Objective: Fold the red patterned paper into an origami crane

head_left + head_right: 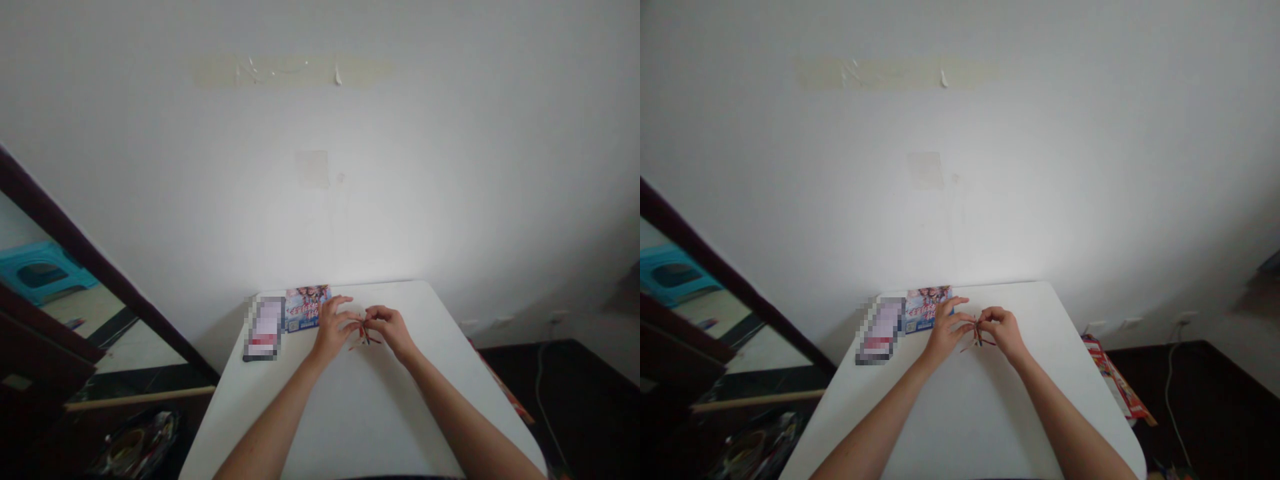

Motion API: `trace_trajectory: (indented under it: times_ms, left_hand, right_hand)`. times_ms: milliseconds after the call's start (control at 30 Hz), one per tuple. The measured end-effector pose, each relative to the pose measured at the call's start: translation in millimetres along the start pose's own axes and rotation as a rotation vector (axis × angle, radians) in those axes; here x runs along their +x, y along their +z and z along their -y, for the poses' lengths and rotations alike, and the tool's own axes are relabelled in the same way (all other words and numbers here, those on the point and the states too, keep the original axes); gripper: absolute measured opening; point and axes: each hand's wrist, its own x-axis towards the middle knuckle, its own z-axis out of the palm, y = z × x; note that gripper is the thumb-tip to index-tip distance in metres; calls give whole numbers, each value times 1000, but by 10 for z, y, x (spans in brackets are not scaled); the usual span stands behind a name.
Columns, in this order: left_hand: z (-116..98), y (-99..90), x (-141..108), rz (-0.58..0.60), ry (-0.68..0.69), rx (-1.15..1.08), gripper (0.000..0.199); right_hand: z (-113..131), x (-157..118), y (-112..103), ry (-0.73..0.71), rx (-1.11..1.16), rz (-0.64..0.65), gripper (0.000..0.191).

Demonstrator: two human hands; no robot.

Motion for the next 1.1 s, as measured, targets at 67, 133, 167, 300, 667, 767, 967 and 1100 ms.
trace_trajectory:
  times_ms: [67, 133, 167, 300, 667, 767, 967, 1100]
  left_hand:
    - [-4, -7, 3, -7, 13, -4, 9]
    - [-12, -11, 7, -9, 17, -6, 8]
    - [-17, -13, 9, -10, 15, -6, 8]
    - [-45, -17, 14, 3, -1, -5, 9]
    - [9, -14, 29, -4, -214, -150, 8]
    - [29, -22, 43, -19, -270, -231, 8]
    - [22, -18, 56, -15, -313, -296, 6]
    - [-5, -36, 56, -3, -316, -303, 8]
  right_hand:
    - [15, -2, 3, 10, 11, -6, 12]
    - [23, 0, 5, 19, 15, -10, 12]
    - [26, 1, 5, 20, 17, -11, 12]
    - [44, 1, -1, 16, 26, -6, 12]
    - [-8, 24, -31, 10, 137, 75, 25]
    - [-19, 34, -37, -48, 122, 90, 31]
    - [-60, 35, -17, -175, 27, 92, 30]
    - [-61, 31, -5, -222, 34, 93, 27]
